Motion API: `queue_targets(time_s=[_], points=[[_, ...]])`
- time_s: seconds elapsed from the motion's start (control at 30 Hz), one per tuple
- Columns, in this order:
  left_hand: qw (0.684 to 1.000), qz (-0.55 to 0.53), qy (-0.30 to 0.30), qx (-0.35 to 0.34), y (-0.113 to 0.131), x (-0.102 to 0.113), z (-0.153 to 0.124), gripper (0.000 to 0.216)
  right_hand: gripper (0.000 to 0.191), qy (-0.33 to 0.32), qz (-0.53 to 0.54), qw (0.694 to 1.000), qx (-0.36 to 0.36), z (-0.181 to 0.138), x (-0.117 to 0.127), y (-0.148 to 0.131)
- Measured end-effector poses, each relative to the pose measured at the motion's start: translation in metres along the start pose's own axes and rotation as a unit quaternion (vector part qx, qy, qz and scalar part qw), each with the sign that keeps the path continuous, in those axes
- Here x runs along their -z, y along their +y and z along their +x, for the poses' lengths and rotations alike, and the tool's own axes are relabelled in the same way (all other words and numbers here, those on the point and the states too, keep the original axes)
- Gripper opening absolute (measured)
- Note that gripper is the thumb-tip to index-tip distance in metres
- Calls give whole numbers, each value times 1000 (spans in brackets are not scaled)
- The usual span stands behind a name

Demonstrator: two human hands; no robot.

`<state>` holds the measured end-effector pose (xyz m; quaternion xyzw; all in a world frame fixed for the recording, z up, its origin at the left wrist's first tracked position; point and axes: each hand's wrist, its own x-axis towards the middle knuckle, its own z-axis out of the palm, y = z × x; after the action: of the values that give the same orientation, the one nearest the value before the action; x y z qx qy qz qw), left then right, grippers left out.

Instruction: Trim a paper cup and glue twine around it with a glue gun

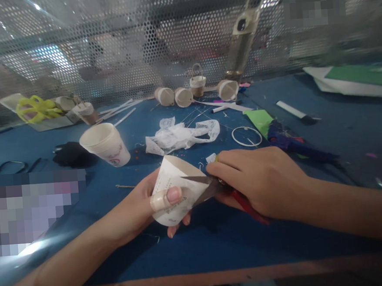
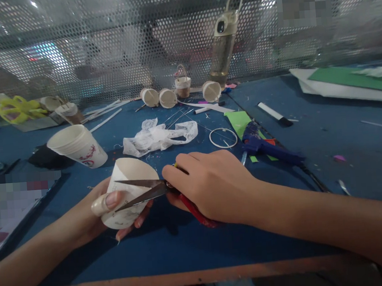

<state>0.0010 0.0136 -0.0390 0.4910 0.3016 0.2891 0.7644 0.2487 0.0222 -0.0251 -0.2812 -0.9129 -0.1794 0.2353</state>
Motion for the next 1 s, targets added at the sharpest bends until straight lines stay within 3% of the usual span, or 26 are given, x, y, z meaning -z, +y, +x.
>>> queue_targets(time_s=[0.3,0.53,0.67,0.77,0.87,1.0], points=[[999,34,3,4,3,0,-3,57,36,-15,31,999,-25,-1,1,-2],[996,39,52,-64,3,1,-2,52,28,-51,139,978,-144,5,1,-6],[990,82,92,-70,2,0,-5,50,24,-60,162,967,-185,5,0,-4],[967,186,146,-97,0,-2,-8,62,22,-66,159,966,-193,4,-2,-3],[919,299,193,-171,-4,-2,-10,68,19,-69,127,972,-183,3,-5,-4],[860,402,203,-240,-9,1,-9,68,15,-88,78,979,-167,2,-5,-6]])
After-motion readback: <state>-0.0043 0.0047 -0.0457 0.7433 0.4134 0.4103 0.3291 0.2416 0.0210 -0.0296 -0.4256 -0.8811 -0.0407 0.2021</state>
